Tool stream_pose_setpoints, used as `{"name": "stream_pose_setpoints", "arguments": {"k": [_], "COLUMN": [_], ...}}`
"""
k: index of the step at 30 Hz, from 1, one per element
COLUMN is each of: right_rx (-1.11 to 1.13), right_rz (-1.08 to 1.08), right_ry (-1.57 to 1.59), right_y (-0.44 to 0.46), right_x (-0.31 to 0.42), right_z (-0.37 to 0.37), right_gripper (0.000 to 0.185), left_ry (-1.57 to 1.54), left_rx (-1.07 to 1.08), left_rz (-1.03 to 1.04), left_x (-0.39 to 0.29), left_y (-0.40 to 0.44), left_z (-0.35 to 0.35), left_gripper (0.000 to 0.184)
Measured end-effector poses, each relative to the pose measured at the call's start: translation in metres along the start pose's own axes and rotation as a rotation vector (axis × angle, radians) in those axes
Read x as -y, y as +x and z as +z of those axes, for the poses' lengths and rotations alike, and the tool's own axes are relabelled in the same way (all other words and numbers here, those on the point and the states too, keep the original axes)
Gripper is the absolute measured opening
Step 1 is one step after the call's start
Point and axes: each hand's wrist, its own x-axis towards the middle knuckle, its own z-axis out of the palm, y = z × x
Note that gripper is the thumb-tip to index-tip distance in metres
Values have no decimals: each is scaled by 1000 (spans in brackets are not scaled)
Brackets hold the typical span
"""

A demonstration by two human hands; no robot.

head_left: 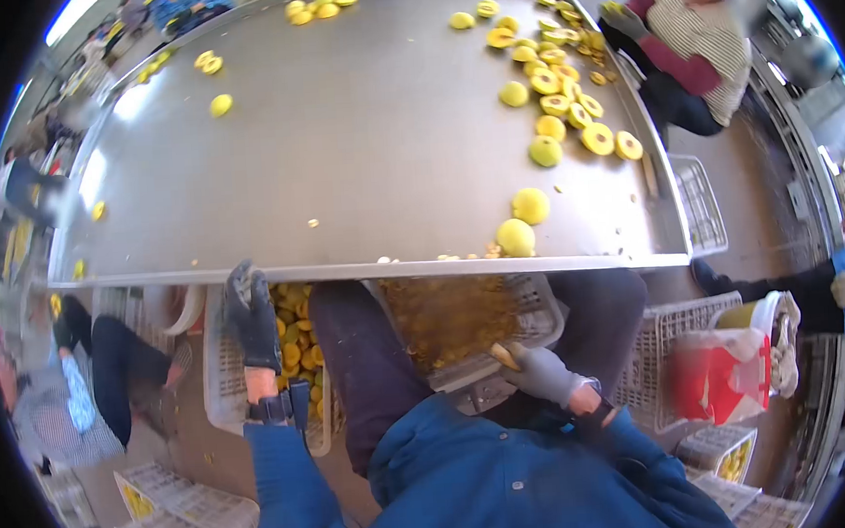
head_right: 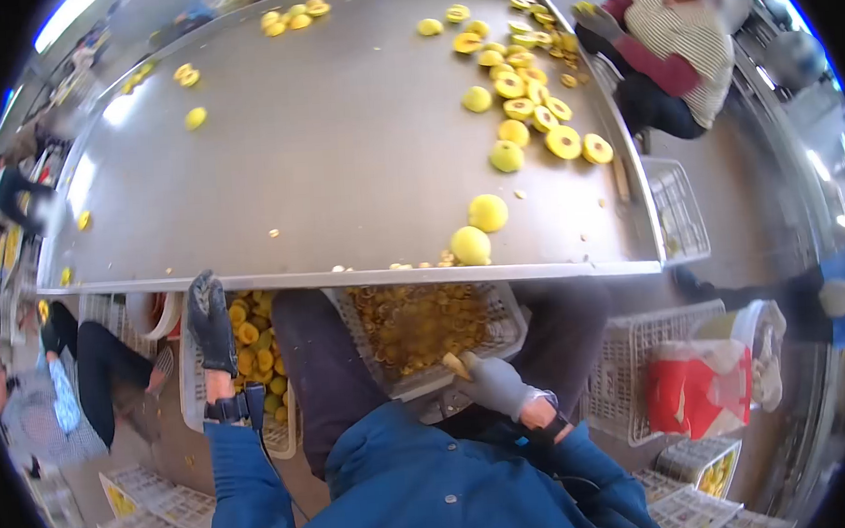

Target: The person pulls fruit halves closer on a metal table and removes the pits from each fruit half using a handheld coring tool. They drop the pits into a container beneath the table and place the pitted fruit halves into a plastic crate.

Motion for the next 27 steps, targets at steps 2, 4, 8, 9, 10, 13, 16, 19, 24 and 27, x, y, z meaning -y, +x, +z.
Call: {"name": "stream_pose_setpoints", "arguments": {"k": [2, 4, 8, 9, 10, 13, 16, 19, 24, 27], "right_rx": [-72, -107, -125, -179, -234, -308, -271, -248, -346, -420], "right_rz": [-31, -47, 28, 3, -20, -6, 44, 50, 58, -2], "right_ry": [64, 88, 154, 176, 197, 258, 321, 419, 727, 613], "right_y": [1, -1, -12, -14, -18, -23, -21, -21, -27, -20], "right_x": [-11, -19, -12, -16, -19, -22, -23, -28, -29, -14], "right_z": [6, 11, 1, 2, 5, -1, -10, -15, -27, -57], "right_gripper": [37, 40, 41, 37, 32, 27, 28, 30, 38, 35], "left_ry": [67, -60, -61, -67, -73, 103, 238, 150, -659, -1022], "left_rx": [186, 409, 764, 879, 996, 1257, 1353, 1425, 1390, 1166], "left_rz": [275, 367, 1107, 1202, 1298, 1483, 1507, 1230, -110, -365], "left_x": [-77, -134, -201, -201, -199, -215, -225, -237, -219, -234], "left_y": [2, -7, -20, -16, -14, 2, -2, 0, 0, -23], "left_z": [26, 70, 179, 202, 225, 264, 281, 284, 248, 195], "left_gripper": [28, 29, 32, 36, 39, 52, 56, 56, 46, 55]}}
